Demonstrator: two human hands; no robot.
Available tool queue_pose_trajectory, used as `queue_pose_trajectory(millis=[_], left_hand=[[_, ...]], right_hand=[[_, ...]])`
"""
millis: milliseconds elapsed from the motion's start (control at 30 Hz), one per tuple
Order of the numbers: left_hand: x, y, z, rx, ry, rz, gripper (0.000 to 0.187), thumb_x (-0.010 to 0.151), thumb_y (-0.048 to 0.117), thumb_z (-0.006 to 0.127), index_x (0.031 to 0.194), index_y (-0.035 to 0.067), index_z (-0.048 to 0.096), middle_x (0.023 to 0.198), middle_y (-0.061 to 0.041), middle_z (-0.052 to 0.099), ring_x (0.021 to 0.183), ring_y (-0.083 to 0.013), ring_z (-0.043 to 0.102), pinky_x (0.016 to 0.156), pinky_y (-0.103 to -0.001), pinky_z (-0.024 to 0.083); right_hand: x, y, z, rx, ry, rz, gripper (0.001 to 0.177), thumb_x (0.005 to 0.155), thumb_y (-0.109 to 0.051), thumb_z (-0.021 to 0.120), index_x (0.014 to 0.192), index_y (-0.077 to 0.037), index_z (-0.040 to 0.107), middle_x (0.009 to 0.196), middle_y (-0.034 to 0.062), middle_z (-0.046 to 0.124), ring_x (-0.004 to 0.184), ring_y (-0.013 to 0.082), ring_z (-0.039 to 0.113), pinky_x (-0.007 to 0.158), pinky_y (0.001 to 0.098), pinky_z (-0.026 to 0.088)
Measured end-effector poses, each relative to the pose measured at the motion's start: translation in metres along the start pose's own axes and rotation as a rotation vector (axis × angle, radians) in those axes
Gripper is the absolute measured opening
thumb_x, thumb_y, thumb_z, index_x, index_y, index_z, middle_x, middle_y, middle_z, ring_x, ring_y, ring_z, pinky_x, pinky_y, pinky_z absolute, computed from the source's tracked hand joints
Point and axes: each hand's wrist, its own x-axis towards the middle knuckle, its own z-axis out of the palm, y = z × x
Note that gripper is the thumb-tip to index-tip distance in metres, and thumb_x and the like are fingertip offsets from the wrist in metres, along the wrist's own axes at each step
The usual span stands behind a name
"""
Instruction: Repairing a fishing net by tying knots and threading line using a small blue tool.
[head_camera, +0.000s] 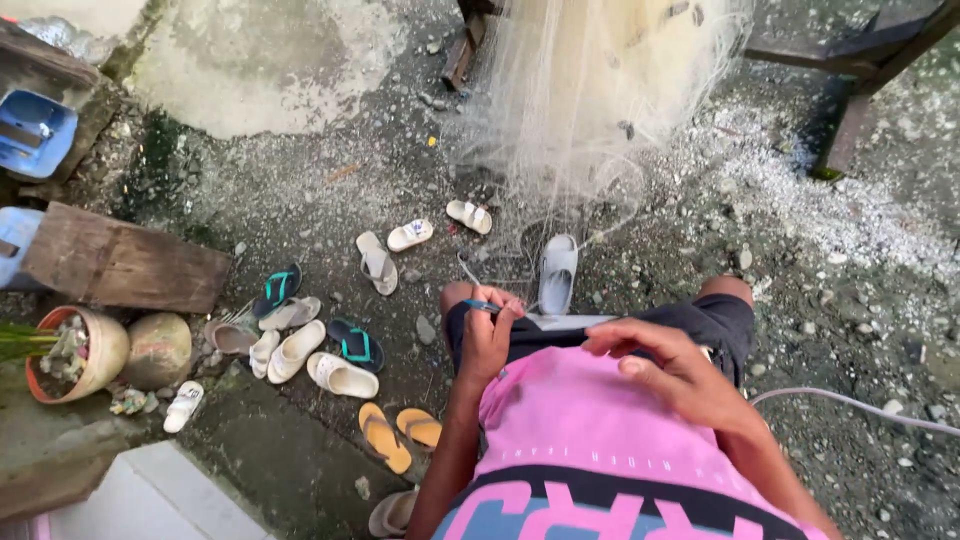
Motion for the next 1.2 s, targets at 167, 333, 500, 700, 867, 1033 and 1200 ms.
queue_pose_trajectory(millis=[167,333,500,700,867,1033,1200], left_hand=[[0.018,-0.043,0.013,-0.006,0.051,-0.056,0.021,0.096,0.014,0.054,0.082,0.008,0.039,0.073,-0.013,0.065,0.074,-0.0233,0.065,0.074,-0.035,0.05],[0.045,-0.068,0.011,0.097,0.311,-0.04,0.02,0.085,0.005,0.051,0.074,0.013,0.037,0.06,-0.005,0.065,0.049,-0.0149,0.057,0.056,-0.024,0.045],[0.055,-0.099,0.005,-0.29,0.549,-0.066,0.021,0.096,0.012,0.048,0.088,0.018,0.03,0.069,-0.002,0.061,0.044,-0.0043,0.038,0.045,-0.014,0.028],[0.039,-0.105,-0.001,-0.272,0.487,0.007,0.023,0.097,0.015,0.052,0.09,0.017,0.03,0.074,-0.01,0.062,0.043,-0.0055,0.041,0.045,-0.016,0.032],[0.038,-0.119,0.004,-0.289,0.438,-0.021,0.021,0.099,0.017,0.05,0.091,0.015,0.03,0.079,-0.011,0.062,0.046,-0.0063,0.044,0.048,-0.016,0.036],[0.036,-0.133,0.005,-0.284,0.414,-0.043,0.022,0.098,0.017,0.051,0.09,0.014,0.031,0.076,-0.012,0.062,0.045,-0.0075,0.044,0.047,-0.017,0.037],[0.042,-0.138,0.007,-0.31,0.387,-0.014,0.02,0.097,0.014,0.05,0.09,0.013,0.032,0.075,-0.011,0.061,0.044,-0.0053,0.044,0.047,-0.016,0.037]], right_hand=[[0.037,-0.01,0.026,-0.066,-0.052,0.171,0.038,0.088,-0.012,0.056,0.125,-0.001,0.058,0.099,0.0207,0.071,0.094,0.0311,0.068,0.084,0.0481,0.052],[0.084,0.065,0.076,-0.081,0.152,0.213,0.031,0.091,-0.024,0.062,0.119,-0.01,0.059,0.092,0.011,0.067,0.087,0.0235,0.066,0.076,0.0386,0.054],[0.134,0.163,0.089,-0.423,0.571,0.037,0.024,0.098,-0.032,0.052,0.1,-0.008,0.056,0.085,0.0129,0.055,0.083,0.0343,0.056,0.077,0.0443,0.045],[0.083,0.309,0.025,-0.824,0.102,0.979,0.066,0.09,-0.059,0.049,0.131,-0.008,0.048,0.136,0.0233,0.046,0.13,0.0391,0.04,0.105,0.0597,0.027],[0.095,0.299,0.014,-0.851,-0.36,1.086,0.078,0.089,-0.068,0.014,0.131,-0.017,0.057,0.136,0.0149,0.055,0.13,0.034,0.047,0.111,0.0552,0.024],[0.08,0.285,0.002,-0.755,-0.575,1.02,0.096,0.076,-0.086,0.033,0.145,-0.02,0.038,0.147,0.0169,0.042,0.137,0.0372,0.037,0.116,0.0508,0.022],[0.075,0.331,-0.005,-1.055,-0.642,0.975,0.106,0.054,-0.095,0.054,0.141,-0.038,0.038,0.14,0.0017,0.051,0.129,0.0233,0.049,0.106,0.049,0.034]])
